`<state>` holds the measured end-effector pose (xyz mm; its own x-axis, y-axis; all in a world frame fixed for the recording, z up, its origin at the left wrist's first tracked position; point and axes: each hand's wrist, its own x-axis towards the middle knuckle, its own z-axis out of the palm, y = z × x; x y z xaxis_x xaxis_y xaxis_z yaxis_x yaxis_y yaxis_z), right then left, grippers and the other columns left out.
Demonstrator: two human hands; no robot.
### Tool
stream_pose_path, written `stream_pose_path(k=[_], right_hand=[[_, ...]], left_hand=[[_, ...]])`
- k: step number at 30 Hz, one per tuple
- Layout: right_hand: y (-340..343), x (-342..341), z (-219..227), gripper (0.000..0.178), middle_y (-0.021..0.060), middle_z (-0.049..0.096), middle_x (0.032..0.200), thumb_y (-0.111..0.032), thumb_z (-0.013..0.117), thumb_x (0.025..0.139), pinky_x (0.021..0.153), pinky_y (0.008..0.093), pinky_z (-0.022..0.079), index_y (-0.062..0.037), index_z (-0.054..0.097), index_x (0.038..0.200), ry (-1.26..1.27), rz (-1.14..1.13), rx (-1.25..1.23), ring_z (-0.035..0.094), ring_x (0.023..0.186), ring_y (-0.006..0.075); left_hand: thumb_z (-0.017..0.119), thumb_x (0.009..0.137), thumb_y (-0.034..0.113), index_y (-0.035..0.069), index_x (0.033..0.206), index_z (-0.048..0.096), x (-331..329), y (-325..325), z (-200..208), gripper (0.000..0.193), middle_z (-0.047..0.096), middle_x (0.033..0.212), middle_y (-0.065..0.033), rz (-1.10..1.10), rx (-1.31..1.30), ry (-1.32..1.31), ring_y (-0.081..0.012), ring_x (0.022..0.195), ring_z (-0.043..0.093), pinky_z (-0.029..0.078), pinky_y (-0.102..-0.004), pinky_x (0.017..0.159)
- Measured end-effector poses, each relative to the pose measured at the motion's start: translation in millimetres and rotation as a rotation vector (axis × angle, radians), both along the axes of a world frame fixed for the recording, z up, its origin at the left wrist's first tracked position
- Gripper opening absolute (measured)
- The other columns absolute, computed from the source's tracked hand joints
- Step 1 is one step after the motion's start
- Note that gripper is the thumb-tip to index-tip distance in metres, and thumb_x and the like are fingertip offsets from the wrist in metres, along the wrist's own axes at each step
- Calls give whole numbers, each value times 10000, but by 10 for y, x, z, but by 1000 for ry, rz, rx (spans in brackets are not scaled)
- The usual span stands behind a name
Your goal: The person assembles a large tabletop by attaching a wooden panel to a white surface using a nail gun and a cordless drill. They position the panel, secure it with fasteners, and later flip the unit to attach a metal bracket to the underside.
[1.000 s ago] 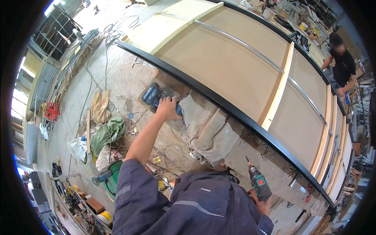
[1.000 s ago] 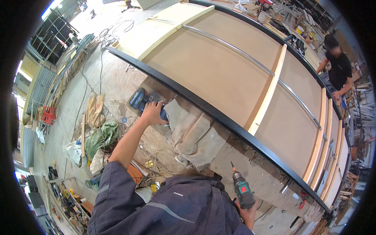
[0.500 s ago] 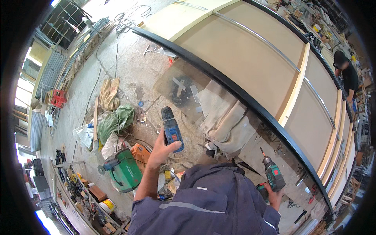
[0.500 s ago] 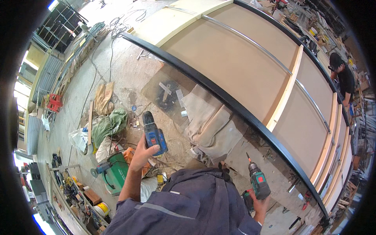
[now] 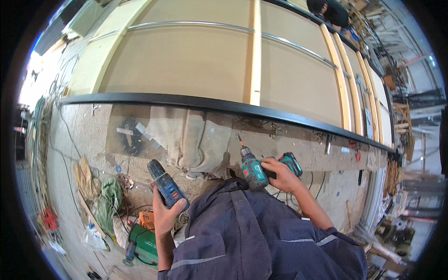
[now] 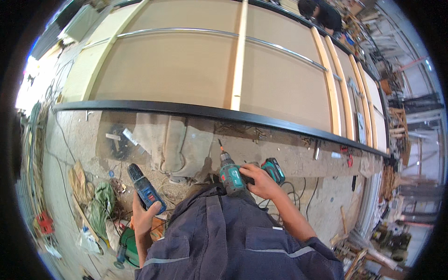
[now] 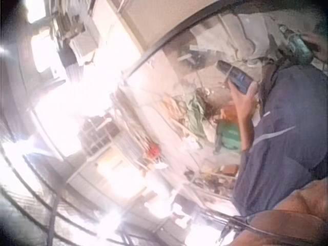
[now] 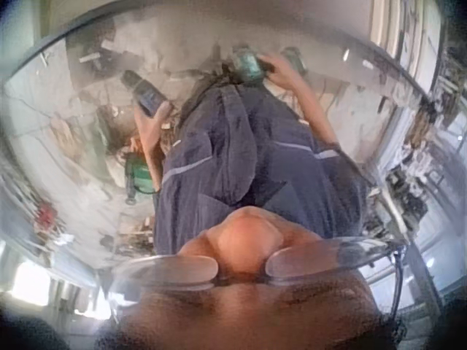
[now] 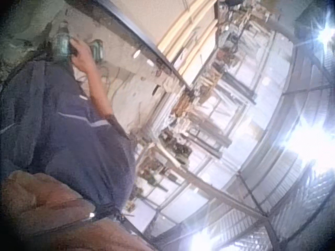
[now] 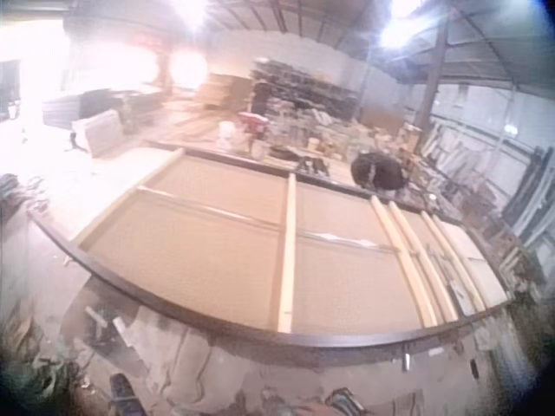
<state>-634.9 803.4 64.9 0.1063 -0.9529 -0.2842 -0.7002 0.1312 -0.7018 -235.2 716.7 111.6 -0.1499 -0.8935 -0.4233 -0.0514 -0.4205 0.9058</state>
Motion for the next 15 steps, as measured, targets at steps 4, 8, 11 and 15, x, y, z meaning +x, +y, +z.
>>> stream_pose_path(k=[4, 8, 11, 15], right_hand=[[-17, -97, -241, 577, 220, 538, 1390, 50, 665, 729, 1054, 439, 462, -19, 600, 1299, -10, 10, -68, 533, 1283, 416], [-249, -98, -470, 578, 211, 536, 1392, 61, 635, 727, 1061, 472, 442, -66, 623, 1290, 62, -32, -180, 530, 1254, 428], [-377, -98, -609, 507, 190, 542, 1384, 41, 635, 757, 1049, 469, 437, -82, 653, 1248, 159, -106, -264, 529, 1222, 403], [-342, -134, -604, 428, 173, 582, 1331, 6, 618, 792, 1022, 464, 457, -78, 689, 1205, 102, -243, -426, 557, 1140, 391]], left_hand=[[802, 774, 263, -3, 1334, 470, -198, -23, 117, 704, 600, 1051, -76, -92, 91, 34, -168, 923, 607, 527, -320, 837], [807, 788, 316, -48, 1418, 448, -393, -40, 217, 811, 623, 1240, -159, -205, 173, 66, -259, 1109, 633, 503, -397, 986], [798, 786, 269, -45, 1445, 421, -584, -49, 246, 821, 614, 1266, -173, -255, 157, 120, -286, 1148, 631, 502, -422, 1014], [783, 790, 238, -40, 1468, 396, -840, 37, 314, 829, 604, 1284, -181, -291, 133, 74, -303, 1185, 620, 503, -441, 1019]])
